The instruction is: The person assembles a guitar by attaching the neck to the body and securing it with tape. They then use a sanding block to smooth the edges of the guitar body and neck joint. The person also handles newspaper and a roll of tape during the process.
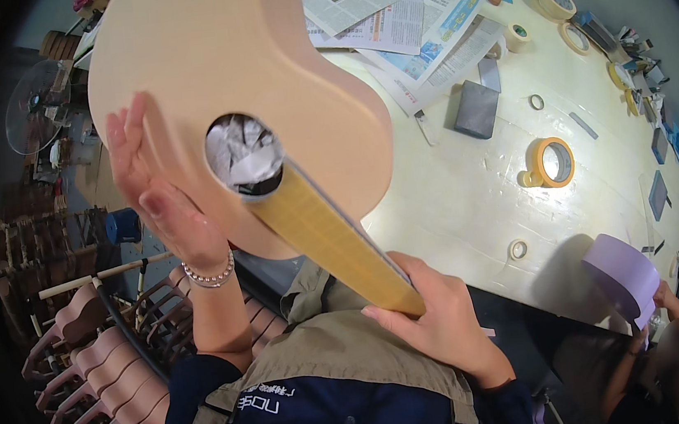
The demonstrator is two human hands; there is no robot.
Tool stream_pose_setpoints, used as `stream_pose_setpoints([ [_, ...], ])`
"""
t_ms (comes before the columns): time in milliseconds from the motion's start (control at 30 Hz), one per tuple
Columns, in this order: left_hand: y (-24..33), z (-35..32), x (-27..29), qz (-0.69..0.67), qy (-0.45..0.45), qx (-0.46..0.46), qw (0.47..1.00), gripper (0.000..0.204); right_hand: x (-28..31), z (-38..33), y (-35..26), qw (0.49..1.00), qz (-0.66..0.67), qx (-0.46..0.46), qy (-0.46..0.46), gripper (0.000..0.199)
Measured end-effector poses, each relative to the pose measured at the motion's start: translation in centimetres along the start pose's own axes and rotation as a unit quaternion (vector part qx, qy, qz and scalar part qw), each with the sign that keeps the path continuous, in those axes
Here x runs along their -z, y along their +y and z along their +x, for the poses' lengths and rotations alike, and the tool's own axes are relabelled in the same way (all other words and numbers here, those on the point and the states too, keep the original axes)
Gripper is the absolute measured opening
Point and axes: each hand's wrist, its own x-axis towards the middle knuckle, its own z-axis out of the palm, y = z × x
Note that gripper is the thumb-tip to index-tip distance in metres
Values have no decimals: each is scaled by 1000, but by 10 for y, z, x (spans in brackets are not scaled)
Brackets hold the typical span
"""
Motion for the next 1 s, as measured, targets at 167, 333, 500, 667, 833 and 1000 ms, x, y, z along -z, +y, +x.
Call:
stream_pose_setpoints([
  [167,12,37,-9,-88,-39,-60,994,74,17,4,-10,921,319,-210,-80,55],
  [333,13,54,-14,-159,-34,-60,985,80,20,13,-20,865,430,-236,-104,58],
  [500,13,73,-19,-297,-17,-88,951,83,7,25,-23,869,444,-208,-66,58],
  [667,-27,88,-3,-193,-46,-99,975,84,-20,43,-35,860,464,-200,-66,58],
  [833,-47,104,10,-186,-83,-90,975,80,-48,63,-37,837,507,-186,-81,54],
  [1000,-72,112,14,-251,-119,-74,958,76,-81,76,-41,804,556,-200,-64,55],
])
